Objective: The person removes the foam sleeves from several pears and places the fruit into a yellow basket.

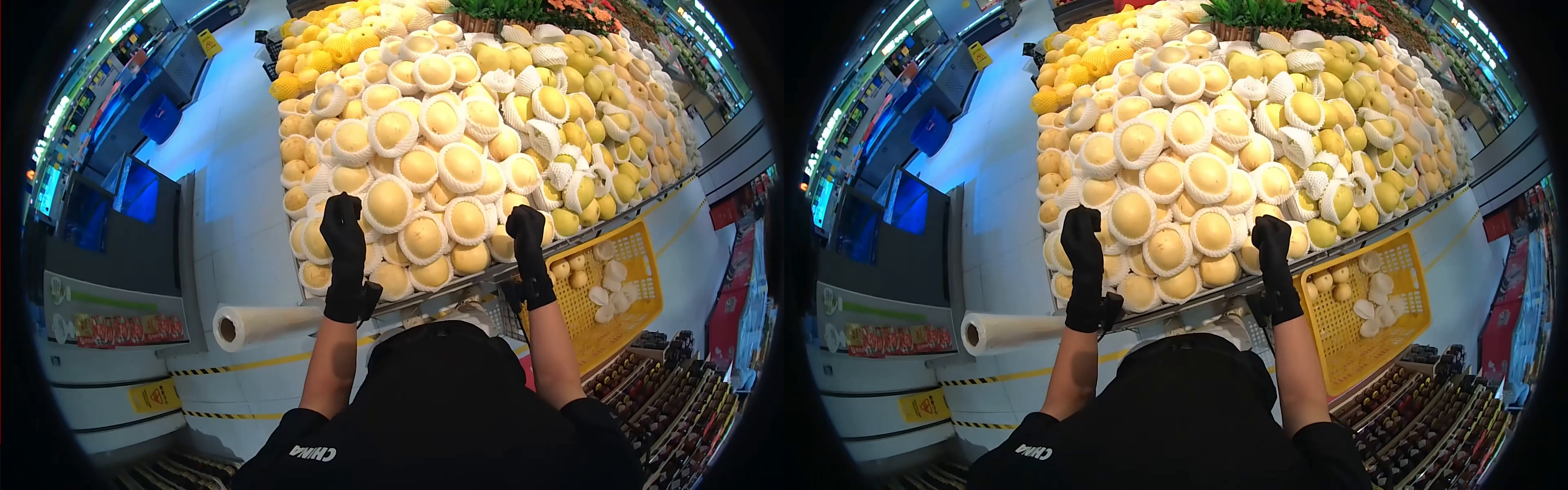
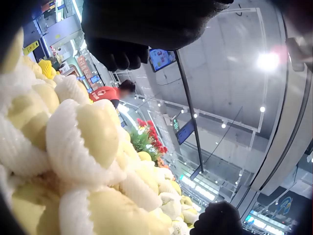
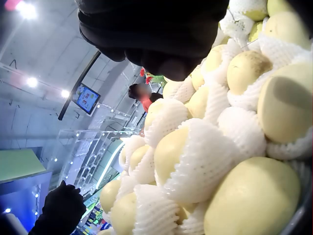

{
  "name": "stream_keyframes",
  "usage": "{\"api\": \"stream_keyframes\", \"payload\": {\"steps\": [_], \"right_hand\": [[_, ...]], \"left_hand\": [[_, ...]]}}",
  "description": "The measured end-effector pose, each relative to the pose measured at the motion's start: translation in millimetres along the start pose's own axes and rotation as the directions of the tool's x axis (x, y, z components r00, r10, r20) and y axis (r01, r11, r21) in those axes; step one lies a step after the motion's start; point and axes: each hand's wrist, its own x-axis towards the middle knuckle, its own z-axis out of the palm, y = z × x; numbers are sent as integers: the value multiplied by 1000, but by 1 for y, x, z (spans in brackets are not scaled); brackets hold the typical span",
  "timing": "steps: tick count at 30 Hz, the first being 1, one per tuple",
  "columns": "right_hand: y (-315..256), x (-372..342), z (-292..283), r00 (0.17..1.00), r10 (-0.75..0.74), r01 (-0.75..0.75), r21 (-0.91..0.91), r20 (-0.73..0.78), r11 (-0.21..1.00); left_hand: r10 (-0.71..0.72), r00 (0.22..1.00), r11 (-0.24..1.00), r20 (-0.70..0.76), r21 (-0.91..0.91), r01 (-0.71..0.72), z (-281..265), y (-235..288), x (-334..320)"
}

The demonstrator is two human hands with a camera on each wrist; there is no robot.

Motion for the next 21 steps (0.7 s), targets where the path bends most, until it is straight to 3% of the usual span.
{"api": "stream_keyframes", "payload": {"steps": [3,4,6,10,17,21], "right_hand": [[5,-9,-10,999,21,-23,-83,-24,996],[8,-11,-13,999,39,-44,-145,-36,989],[5,-20,-15,991,107,-122,-241,-74,963],[27,-22,-27,999,0,-19,-359,-52,933],[27,-52,-44,988,-35,-42,-475,-151,879],[31,-63,-62,984,95,-152,-441,-148,885]], "left_hand": [[-80,997,988,9,-128,80,-9,-21,-14],[29,1000,999,5,-14,-28,-11,-22,-16],[18,1000,1000,6,-15,-18,-14,-22,-26],[-32,999,998,33,-61,34,-23,-22,-33],[-155,984,982,87,-92,163,-25,-40,-58],[-275,956,943,106,-164,289,-23,-41,-69]]}}
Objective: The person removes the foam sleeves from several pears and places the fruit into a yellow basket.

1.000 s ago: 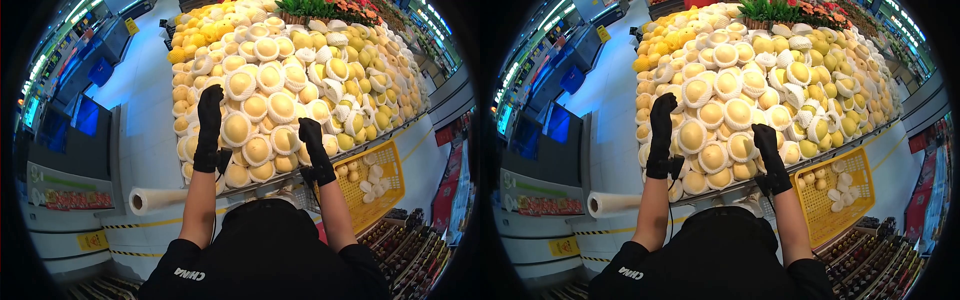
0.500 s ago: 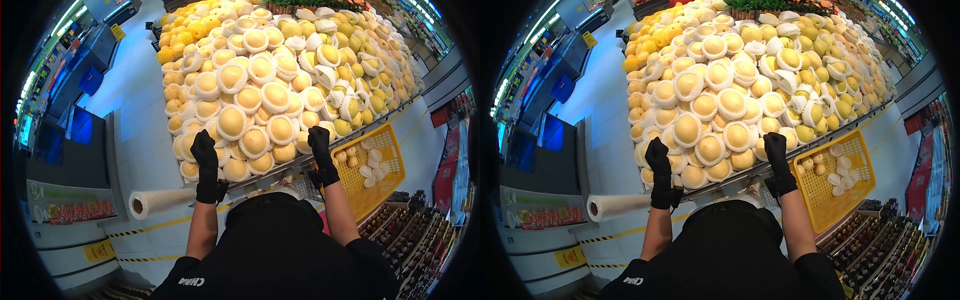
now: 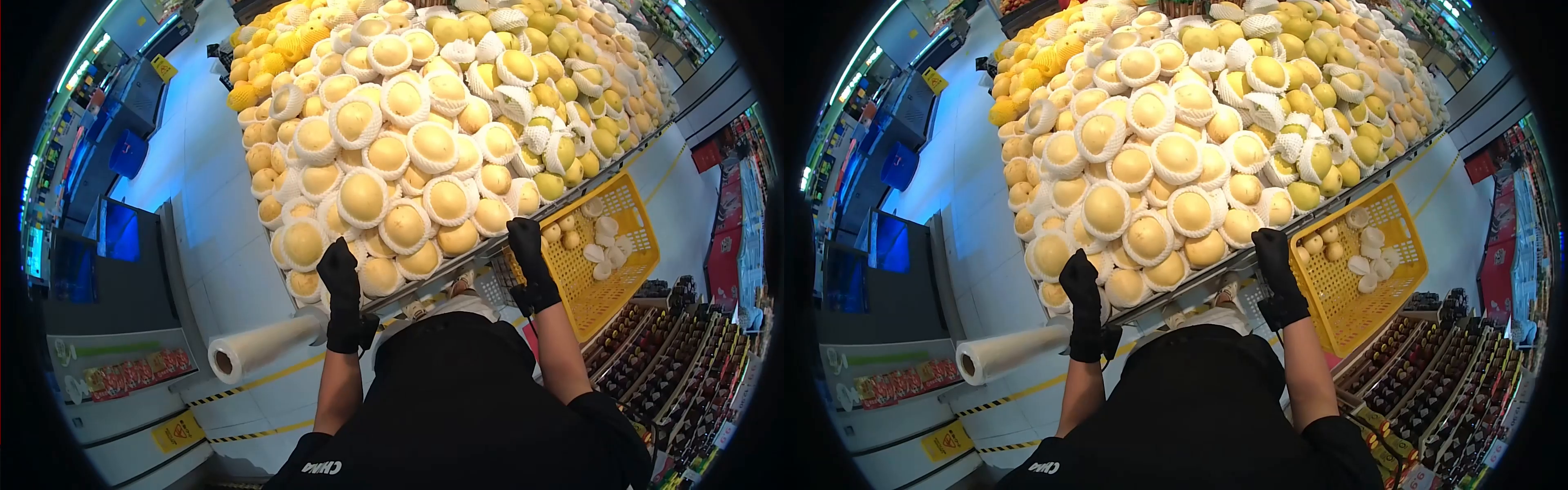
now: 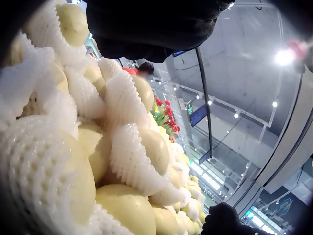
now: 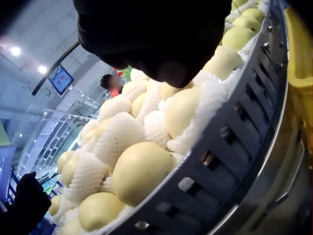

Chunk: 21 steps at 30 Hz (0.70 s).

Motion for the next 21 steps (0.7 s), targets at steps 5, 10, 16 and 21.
{"api": "stream_keyframes", "payload": {"steps": [5,10,16,21], "right_hand": [[12,-7,-5,999,11,-12,-37,-34,999],[11,-18,-23,981,189,-186,75,-34,980],[15,-26,-46,998,67,-65,-56,21,996],[13,-27,-71,999,-27,30,-169,18,985]], "left_hand": [[3,995,995,95,-96,6,5,-13,-9],[-46,984,997,173,-56,56,18,-2,-16],[16,968,999,250,-45,-5,33,-4,-26],[1,968,1000,251,6,-2,62,-2,-43]]}}
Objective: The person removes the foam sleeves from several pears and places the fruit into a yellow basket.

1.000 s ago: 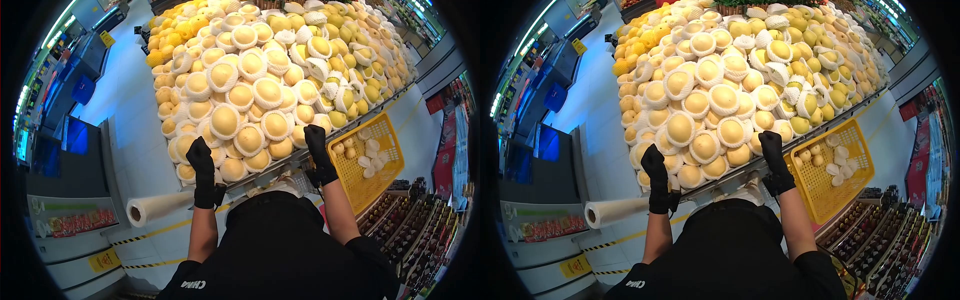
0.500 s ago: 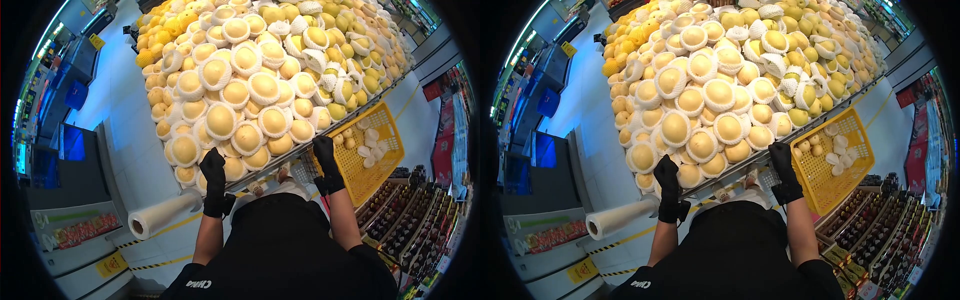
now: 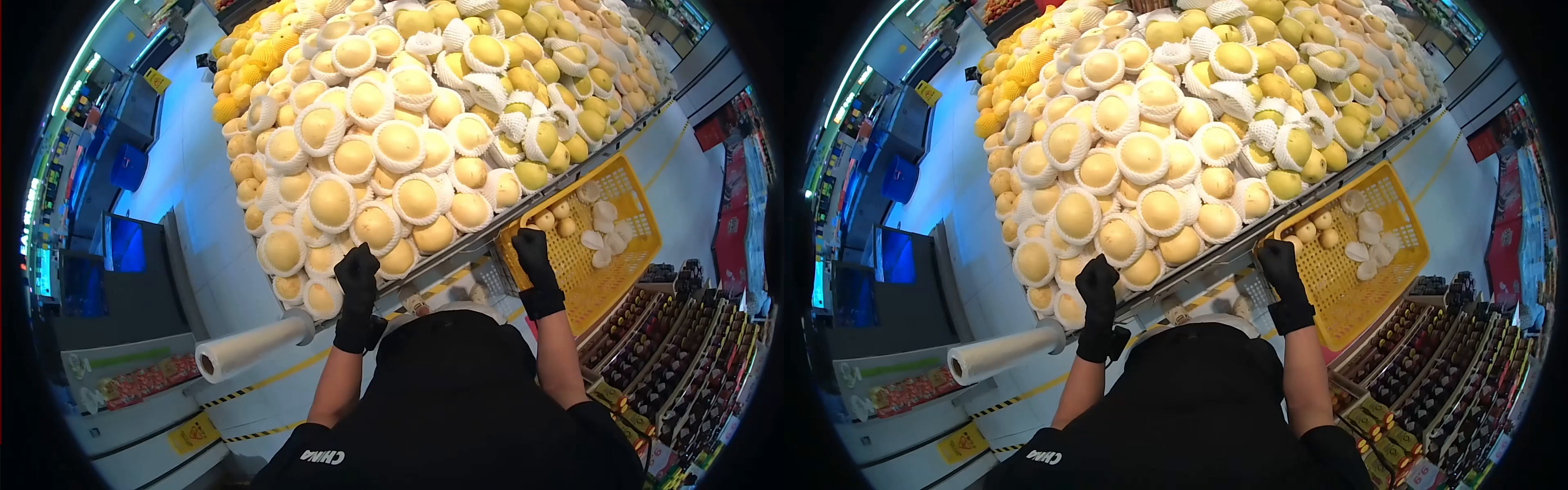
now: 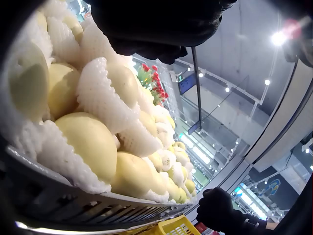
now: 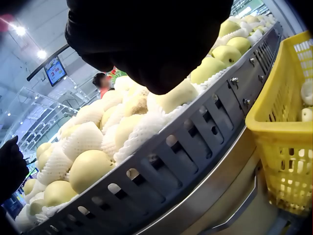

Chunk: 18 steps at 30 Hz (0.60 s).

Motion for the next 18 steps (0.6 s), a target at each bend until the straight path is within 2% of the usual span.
{"api": "stream_keyframes", "payload": {"steps": [1,2,4,9,13,14,18], "right_hand": [[3,0,-7,1000,8,-8,6,-7,1000],[14,3,-18,998,-65,65,-18,2,998],[18,2,-39,998,-60,59,-10,-36,998],[48,-15,-88,990,60,-52,61,-126,997],[70,-28,-119,964,145,-133,66,-222,989],[86,-29,-128,968,100,-101,10,-229,995],[94,-38,-150,965,129,-130,13,-226,991]], "left_hand": [[2,1000,1000,12,9,-2,8,0,-2],[6,1000,1000,25,17,-6,16,-1,-3],[-5,998,1000,69,26,3,36,1,-3],[-174,972,982,156,97,160,83,4,-18],[-219,949,969,227,168,183,117,1,-27],[-241,940,962,240,190,198,126,4,-29],[-258,925,952,280,238,193,153,4,-34]]}}
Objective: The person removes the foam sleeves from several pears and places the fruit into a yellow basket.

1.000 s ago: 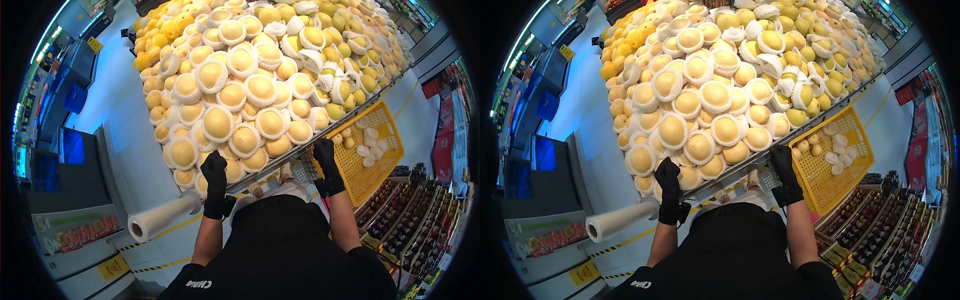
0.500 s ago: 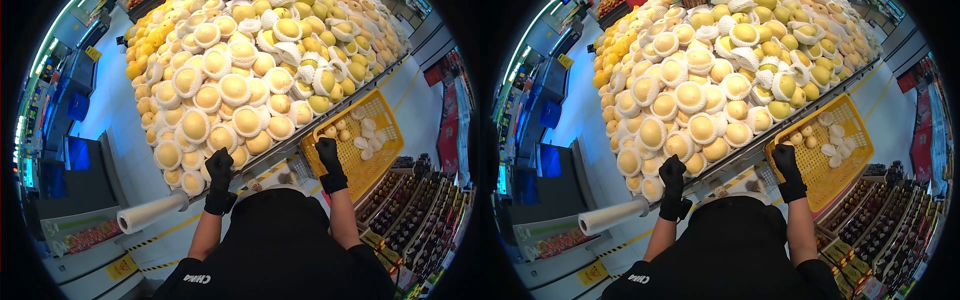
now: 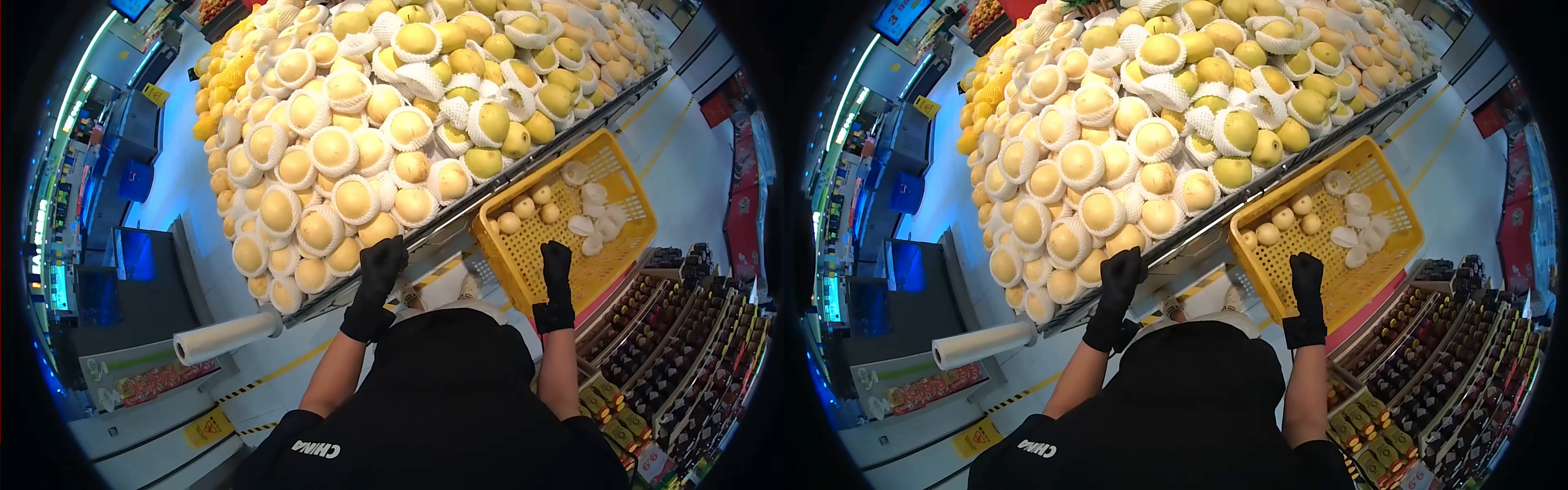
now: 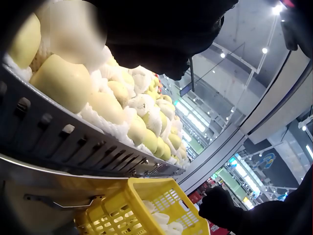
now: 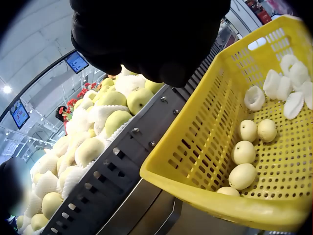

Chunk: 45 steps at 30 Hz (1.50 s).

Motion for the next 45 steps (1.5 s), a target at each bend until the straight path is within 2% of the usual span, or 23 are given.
{"api": "stream_keyframes", "payload": {"steps": [4,7,10,13,15,17,18,21,24,26,29,30,31,32,33,35,37,38,41,44,45], "right_hand": [[21,3,-17,995,99,-99,82,7,992],[40,8,-26,996,88,-88,69,12,994],[59,14,-32,999,44,-44,63,2,997],[73,17,-36,990,75,-80,-42,-118,996],[79,16,-44,977,16,-56,-181,-213,982],[76,14,-58,975,117,-162,-247,-188,955],[88,13,-61,986,-47,-20,-401,-158,916],[114,11,-70,975,-166,37,-625,-149,780],[120,7,-74,983,-95,-26,-631,-157,775],[132,11,-73,986,-59,-48,-594,-159,803],[137,24,-69,993,-78,21,-528,-87,849],[139,31,-69,992,-130,99,-625,-4,774],[140,36,-68,996,89,-94,-386,-32,918],[142,41,-63,954,301,-298,-118,2,947],[141,48,-62,872,481,-490,146,92,860],[205,59,-43,971,225,-234,144,75,962],[179,72,-39,851,513,-522,285,109,804],[180,78,-37,844,524,-531,318,116,785],[192,96,-29,843,535,-532,245,59,811],[249,116,-9,860,508,-495,156,-55,855],[247,122,-12,851,524,-516,129,-38,847]], "left_hand": [[-29,999,998,-35,58,31,26,21,-1],[-19,999,997,-33,75,22,37,11,-1],[-23,999,1000,-43,-9,23,52,3,-7],[-11,1000,1000,14,-22,11,61,-5,-8],[-44,999,999,10,-25,44,68,-6,-9],[-54,998,999,-26,-1,54,79,-1,-9],[-63,998,998,-21,10,63,82,0,-7],[-83,996,996,-31,33,84,94,2,-5],[-87,996,996,6,5,87,103,5,0],[-90,996,994,5,64,89,109,8,2],[-94,996,991,13,94,92,121,14,2],[-102,995,991,16,87,101,122,13,2],[-111,994,991,18,80,109,124,13,1],[-113,993,991,30,80,111,124,12,2],[-116,992,990,40,79,113,125,11,2],[-127,991,986,40,115,121,130,13,3],[-145,989,971,17,193,139,135,21,2],[-113,993,979,22,175,108,138,21,3],[-31,999,987,43,161,24,139,18,3],[30,997,976,74,211,-45,140,5,9],[39,996,971,75,233,-56,142,4,10]]}}
